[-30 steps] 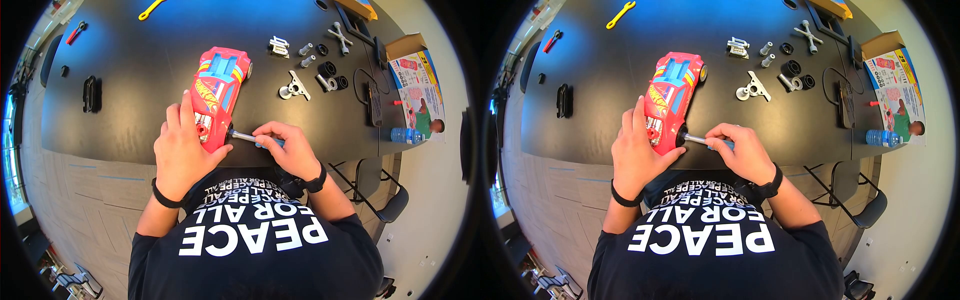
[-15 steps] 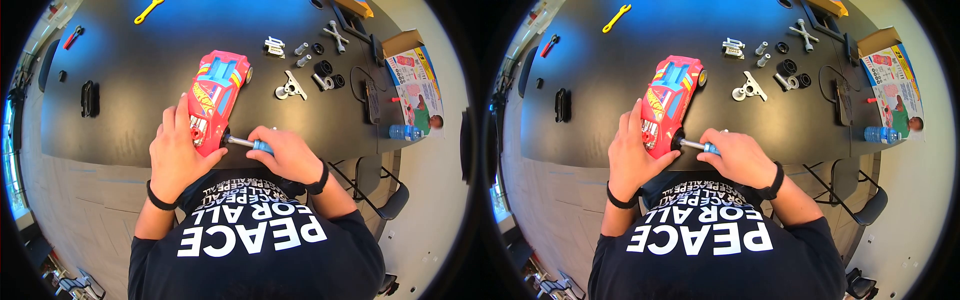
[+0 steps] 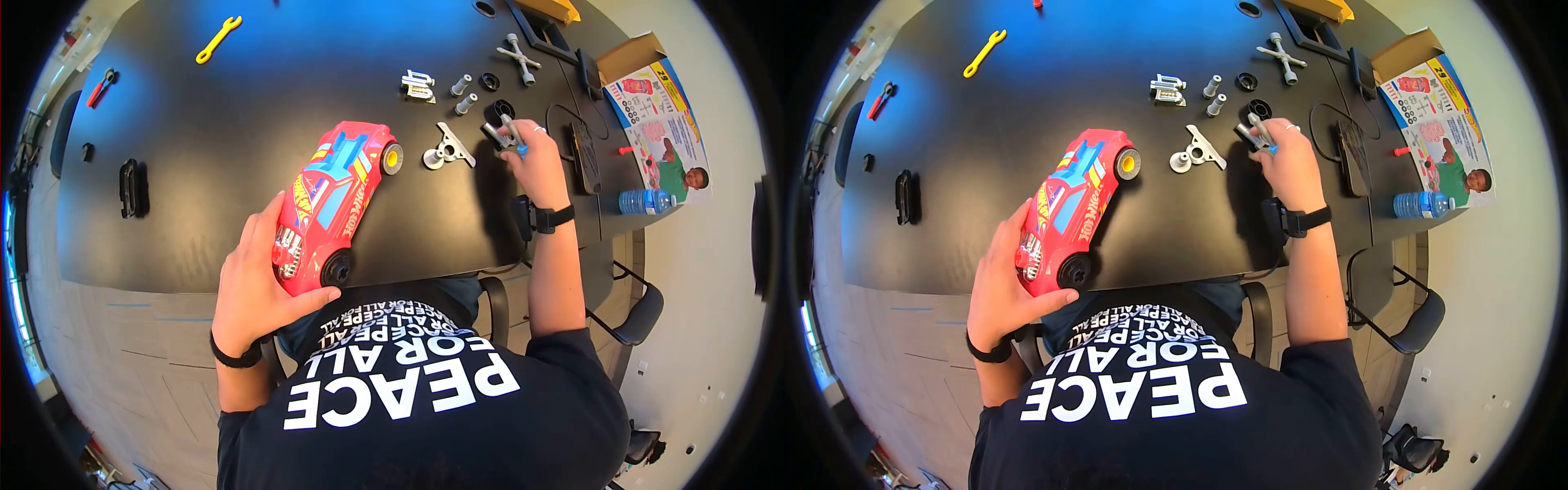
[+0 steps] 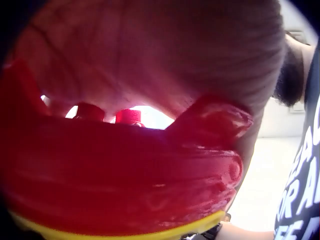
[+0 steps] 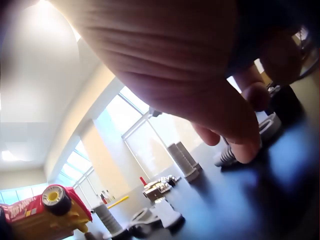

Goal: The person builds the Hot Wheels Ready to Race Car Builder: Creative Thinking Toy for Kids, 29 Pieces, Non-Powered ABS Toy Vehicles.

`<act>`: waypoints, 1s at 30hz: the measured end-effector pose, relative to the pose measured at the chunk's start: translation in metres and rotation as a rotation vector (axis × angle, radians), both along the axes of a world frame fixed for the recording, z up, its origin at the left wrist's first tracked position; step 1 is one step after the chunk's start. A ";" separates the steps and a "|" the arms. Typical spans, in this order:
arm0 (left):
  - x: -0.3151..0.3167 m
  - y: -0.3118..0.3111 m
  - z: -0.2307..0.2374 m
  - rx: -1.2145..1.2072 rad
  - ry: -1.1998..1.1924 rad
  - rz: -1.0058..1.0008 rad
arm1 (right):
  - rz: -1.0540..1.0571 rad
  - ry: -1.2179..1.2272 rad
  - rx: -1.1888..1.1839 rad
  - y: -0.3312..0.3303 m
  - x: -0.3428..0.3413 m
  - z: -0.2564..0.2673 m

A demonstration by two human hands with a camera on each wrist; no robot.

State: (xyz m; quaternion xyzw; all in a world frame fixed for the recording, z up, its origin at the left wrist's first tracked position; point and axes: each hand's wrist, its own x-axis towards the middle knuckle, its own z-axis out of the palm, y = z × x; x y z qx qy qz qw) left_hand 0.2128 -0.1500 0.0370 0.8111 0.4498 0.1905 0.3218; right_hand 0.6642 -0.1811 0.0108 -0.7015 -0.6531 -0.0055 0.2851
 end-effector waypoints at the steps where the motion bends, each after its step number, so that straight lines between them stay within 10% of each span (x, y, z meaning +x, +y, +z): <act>1: -0.002 0.001 0.000 -0.001 -0.015 -0.020 | -0.017 0.022 -0.059 0.001 -0.001 -0.003; 7: -0.008 0.001 -0.004 -0.035 -0.077 -0.056 | 0.061 -0.024 -0.062 0.003 0.006 -0.011; 12: -0.004 -0.002 -0.002 -0.058 -0.085 -0.050 | 0.136 0.690 -0.118 -0.013 -0.050 0.034; 18: 0.002 -0.005 -0.001 -0.045 -0.086 -0.052 | 0.420 0.511 -0.050 -0.004 -0.087 0.029; 30: 0.013 -0.019 -0.005 0.074 0.068 0.059 | 0.139 0.512 -0.080 -0.011 -0.104 -0.001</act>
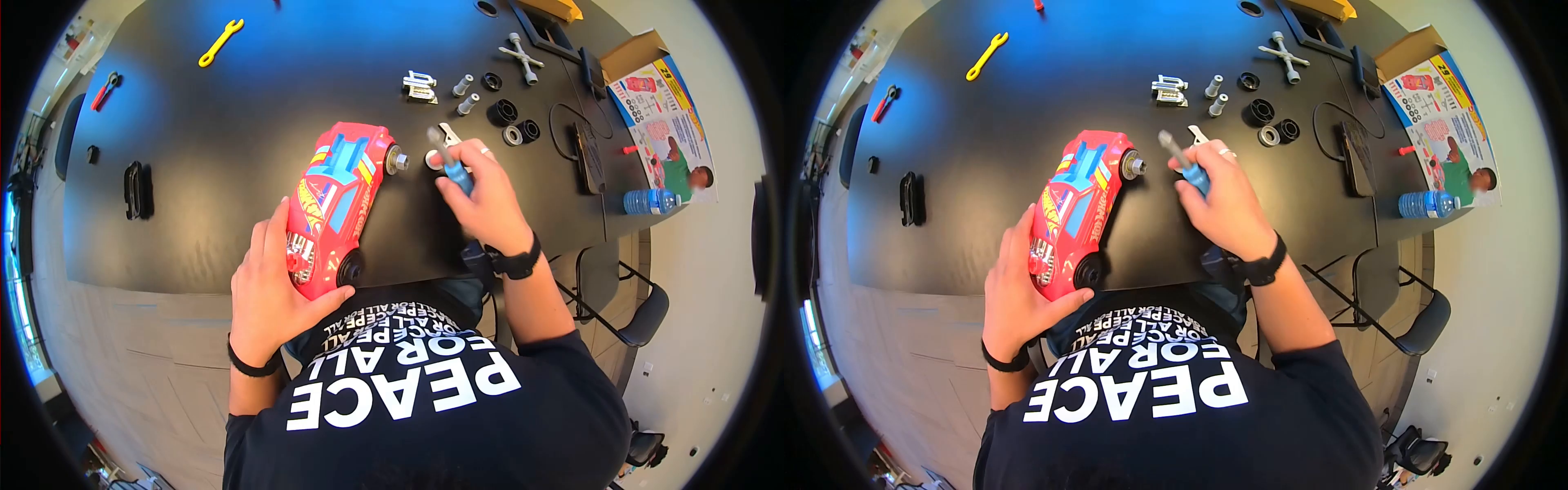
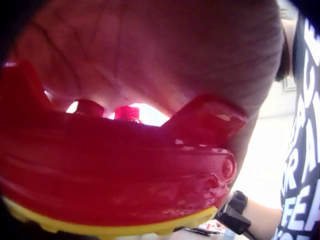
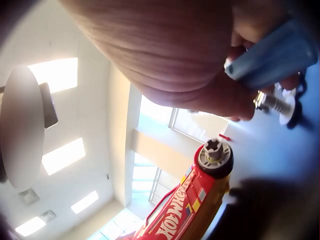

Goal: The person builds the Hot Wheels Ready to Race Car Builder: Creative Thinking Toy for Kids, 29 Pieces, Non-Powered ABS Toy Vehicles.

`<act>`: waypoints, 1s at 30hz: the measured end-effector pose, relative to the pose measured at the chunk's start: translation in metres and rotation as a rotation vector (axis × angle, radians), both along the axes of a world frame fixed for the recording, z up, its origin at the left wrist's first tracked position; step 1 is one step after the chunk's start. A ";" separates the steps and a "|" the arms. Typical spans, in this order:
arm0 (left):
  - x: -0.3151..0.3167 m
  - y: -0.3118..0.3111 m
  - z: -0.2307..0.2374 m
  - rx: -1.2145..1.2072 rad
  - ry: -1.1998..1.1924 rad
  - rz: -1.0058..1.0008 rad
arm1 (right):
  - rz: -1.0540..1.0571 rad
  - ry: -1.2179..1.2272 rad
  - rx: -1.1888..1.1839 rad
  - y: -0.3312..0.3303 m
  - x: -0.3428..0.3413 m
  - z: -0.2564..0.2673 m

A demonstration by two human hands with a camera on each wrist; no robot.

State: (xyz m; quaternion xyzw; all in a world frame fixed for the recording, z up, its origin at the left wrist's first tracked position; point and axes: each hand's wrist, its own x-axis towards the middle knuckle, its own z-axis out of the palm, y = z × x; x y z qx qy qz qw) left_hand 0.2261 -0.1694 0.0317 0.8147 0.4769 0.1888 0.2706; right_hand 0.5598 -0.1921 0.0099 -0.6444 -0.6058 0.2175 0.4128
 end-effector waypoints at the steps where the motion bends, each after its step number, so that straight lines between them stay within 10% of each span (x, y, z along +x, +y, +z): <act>1: 0.000 0.000 -0.002 0.032 0.013 0.017 | 0.038 -0.088 -0.024 -0.005 0.004 0.007; 30: 0.007 0.000 0.001 0.065 0.077 0.014 | 0.074 -0.382 -0.046 -0.015 0.010 0.024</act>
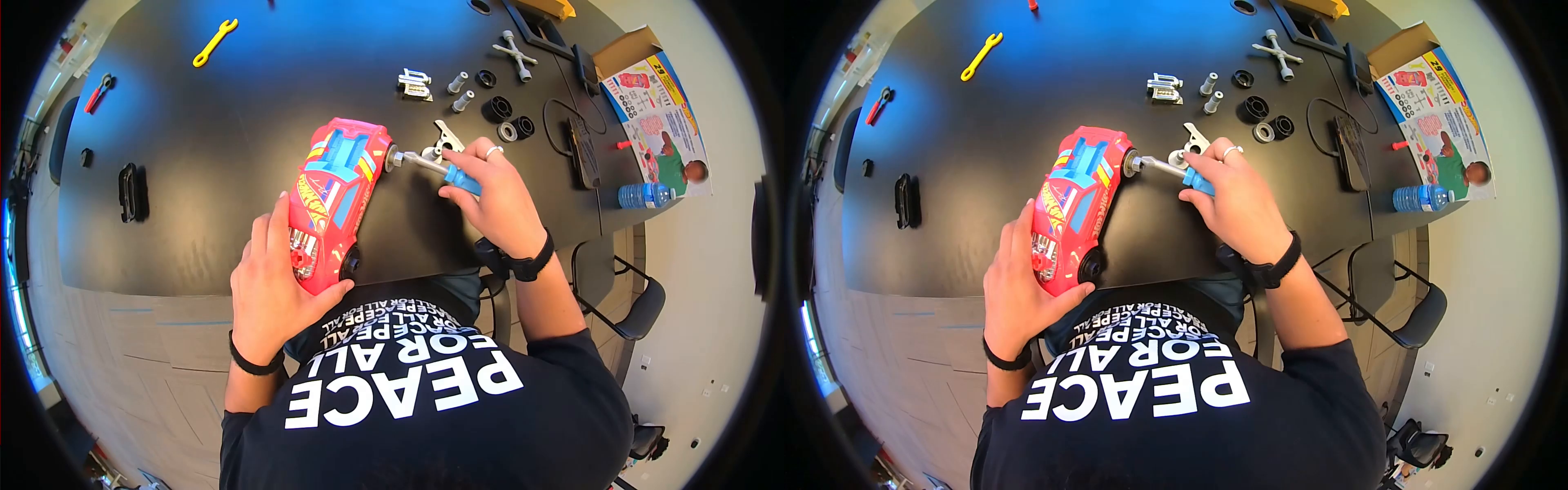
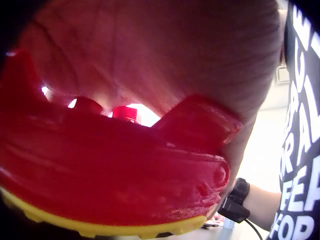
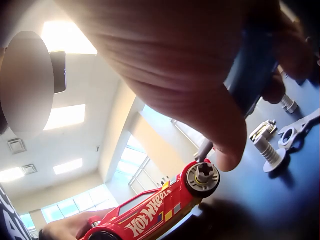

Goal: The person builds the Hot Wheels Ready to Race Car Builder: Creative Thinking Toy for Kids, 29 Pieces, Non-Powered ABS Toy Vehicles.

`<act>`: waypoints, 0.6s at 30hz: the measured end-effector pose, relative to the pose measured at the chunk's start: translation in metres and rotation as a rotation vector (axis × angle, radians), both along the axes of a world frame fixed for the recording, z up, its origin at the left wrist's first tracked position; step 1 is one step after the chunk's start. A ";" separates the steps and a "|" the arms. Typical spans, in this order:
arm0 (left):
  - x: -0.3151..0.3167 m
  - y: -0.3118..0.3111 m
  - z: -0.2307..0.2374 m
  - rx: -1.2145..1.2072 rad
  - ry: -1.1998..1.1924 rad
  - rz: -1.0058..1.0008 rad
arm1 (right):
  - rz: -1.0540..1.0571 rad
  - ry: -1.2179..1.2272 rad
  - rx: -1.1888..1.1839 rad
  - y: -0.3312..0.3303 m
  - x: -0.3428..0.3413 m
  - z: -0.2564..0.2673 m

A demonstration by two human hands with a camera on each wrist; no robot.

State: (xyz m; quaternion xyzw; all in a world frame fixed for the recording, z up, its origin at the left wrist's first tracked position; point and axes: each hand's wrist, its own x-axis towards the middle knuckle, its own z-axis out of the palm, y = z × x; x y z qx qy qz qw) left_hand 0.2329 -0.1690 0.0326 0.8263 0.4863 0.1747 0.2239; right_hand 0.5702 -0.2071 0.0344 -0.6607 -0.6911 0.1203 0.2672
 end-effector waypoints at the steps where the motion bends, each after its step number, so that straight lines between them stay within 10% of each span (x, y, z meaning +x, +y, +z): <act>1: 0.000 0.000 0.001 -0.001 0.020 -0.009 | 0.004 0.000 0.001 0.002 -0.001 0.001; 18: 0.003 -0.001 -0.001 0.024 0.029 -0.027 | -0.099 0.038 -0.018 -0.004 0.001 0.011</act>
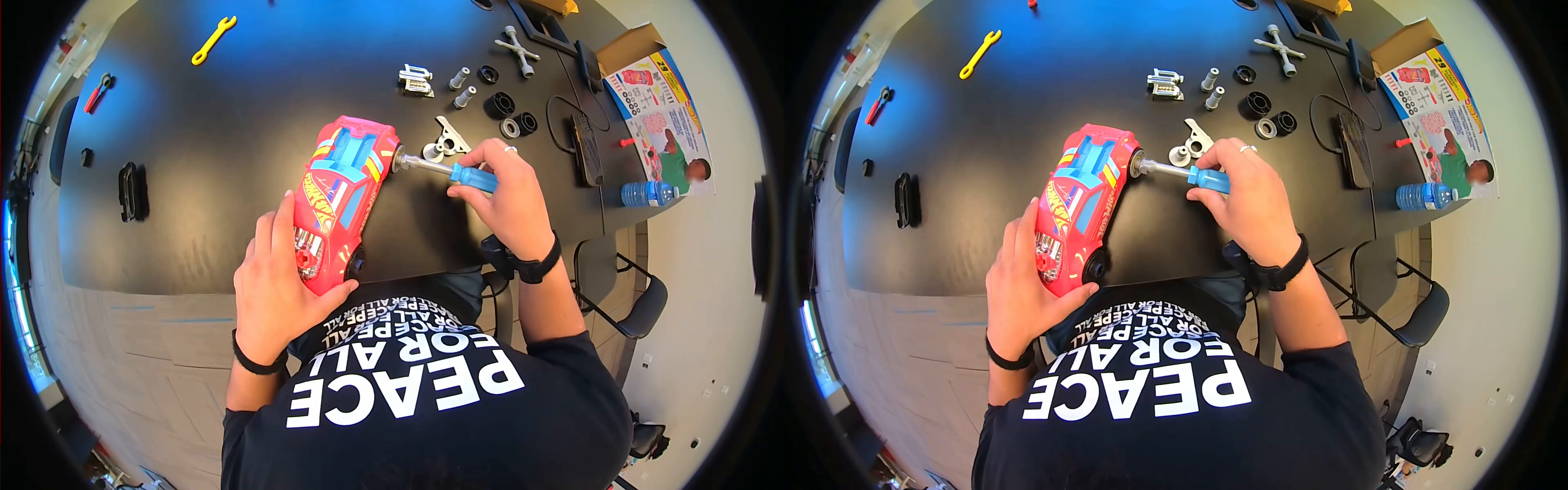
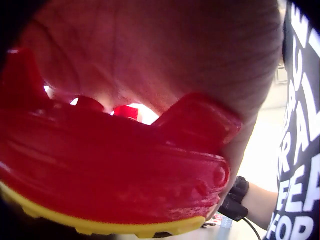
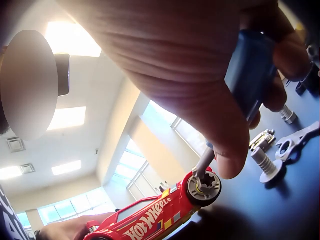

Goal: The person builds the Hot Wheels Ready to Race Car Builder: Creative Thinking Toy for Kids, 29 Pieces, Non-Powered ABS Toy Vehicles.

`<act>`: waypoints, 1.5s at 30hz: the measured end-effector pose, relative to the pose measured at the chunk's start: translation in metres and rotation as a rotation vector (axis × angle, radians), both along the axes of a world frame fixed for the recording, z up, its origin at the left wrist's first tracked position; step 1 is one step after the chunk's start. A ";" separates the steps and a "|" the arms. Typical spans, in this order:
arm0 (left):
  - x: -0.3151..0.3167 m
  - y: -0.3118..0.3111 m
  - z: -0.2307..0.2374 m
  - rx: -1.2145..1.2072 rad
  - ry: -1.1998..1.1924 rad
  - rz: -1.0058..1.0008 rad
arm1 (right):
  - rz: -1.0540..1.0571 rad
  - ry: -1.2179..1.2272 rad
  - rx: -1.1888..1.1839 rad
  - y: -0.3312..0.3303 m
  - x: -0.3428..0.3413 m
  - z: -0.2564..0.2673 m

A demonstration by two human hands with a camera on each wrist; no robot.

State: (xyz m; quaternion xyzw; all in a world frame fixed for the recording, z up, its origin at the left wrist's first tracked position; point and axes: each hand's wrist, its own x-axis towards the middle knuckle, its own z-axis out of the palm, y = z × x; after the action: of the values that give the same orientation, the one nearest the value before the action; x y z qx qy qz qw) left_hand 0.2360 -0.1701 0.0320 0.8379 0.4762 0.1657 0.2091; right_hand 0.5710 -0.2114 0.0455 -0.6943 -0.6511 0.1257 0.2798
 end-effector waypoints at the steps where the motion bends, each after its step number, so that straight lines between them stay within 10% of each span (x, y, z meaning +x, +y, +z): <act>1: 0.000 0.000 0.000 -0.003 -0.006 0.000 | 0.000 0.001 0.001 -0.001 0.000 0.000; 45: 0.003 -0.004 -0.001 -0.003 -0.009 0.018 | -0.153 0.504 -0.258 0.001 0.009 -0.029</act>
State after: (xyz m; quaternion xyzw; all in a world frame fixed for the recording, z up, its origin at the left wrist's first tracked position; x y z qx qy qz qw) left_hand 0.2387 -0.1738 0.0313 0.8325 0.4831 0.1705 0.2110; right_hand 0.5795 -0.2104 0.0164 -0.7182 -0.4852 0.3546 0.3509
